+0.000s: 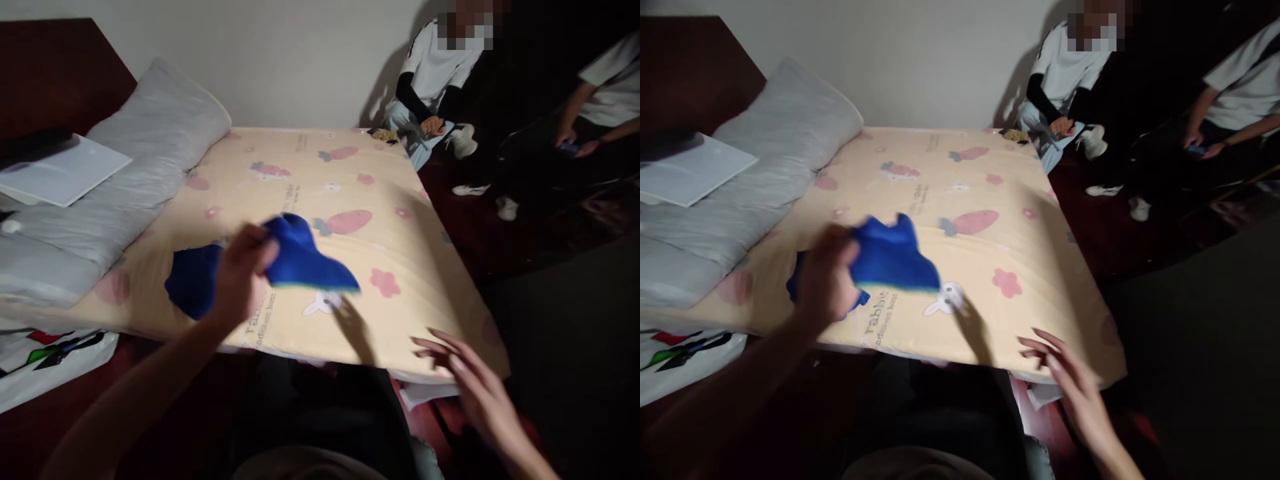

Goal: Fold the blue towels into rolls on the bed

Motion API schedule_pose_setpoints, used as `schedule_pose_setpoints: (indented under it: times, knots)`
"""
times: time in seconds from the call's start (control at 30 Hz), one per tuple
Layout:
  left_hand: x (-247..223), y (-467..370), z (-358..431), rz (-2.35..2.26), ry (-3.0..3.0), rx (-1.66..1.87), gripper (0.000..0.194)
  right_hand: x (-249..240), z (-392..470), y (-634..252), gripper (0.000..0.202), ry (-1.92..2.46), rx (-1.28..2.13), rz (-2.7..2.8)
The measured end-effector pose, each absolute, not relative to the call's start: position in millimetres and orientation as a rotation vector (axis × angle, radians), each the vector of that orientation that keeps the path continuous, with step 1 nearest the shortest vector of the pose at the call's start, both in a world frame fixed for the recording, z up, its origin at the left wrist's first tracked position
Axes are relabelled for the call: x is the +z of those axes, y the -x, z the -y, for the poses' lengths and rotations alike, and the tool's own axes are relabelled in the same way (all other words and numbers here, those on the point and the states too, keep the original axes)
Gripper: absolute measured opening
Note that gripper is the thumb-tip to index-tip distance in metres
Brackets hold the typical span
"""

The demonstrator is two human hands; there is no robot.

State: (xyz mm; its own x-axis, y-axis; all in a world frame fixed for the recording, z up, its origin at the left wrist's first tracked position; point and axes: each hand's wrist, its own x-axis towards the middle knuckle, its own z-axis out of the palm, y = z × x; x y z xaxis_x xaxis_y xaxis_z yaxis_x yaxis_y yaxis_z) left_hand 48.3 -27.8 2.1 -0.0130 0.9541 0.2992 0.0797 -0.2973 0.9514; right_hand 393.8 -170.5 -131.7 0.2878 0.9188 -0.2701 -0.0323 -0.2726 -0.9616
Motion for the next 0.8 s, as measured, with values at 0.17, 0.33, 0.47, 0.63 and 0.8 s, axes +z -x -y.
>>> schedule_pose_setpoints:
  times: [0.17, 0.33, 0.47, 0.63, 0.8]
  knots:
    - [-113.4, -92.5, 75.1, -0.875, -1.657, 0.608, 0.022, -170.7, 128.9, -311.3, 0.071, 1.359, 1.757, 0.477]
    - [-207.3, -16.0, 39.7, -1.381, -2.229, 0.292, 0.027, -217.7, 126.2, -289.3, 0.052, 1.539, 1.595, 0.301]
    - [-239.6, 69.6, 7.7, -2.034, -2.378, 0.052, 0.045, -220.8, 134.6, -302.0, 0.05, 1.532, 1.556, 0.271]
    - [-258.0, 136.6, 14.9, -2.324, -2.303, -0.032, 0.048, -204.4, 134.5, -315.9, 0.052, 1.562, 1.479, 0.277]
    - [-261.7, 198.9, 25.5, -2.392, -2.195, -0.054, 0.055, -196.0, 133.0, -340.1, 0.052, 1.606, 1.352, 0.377]
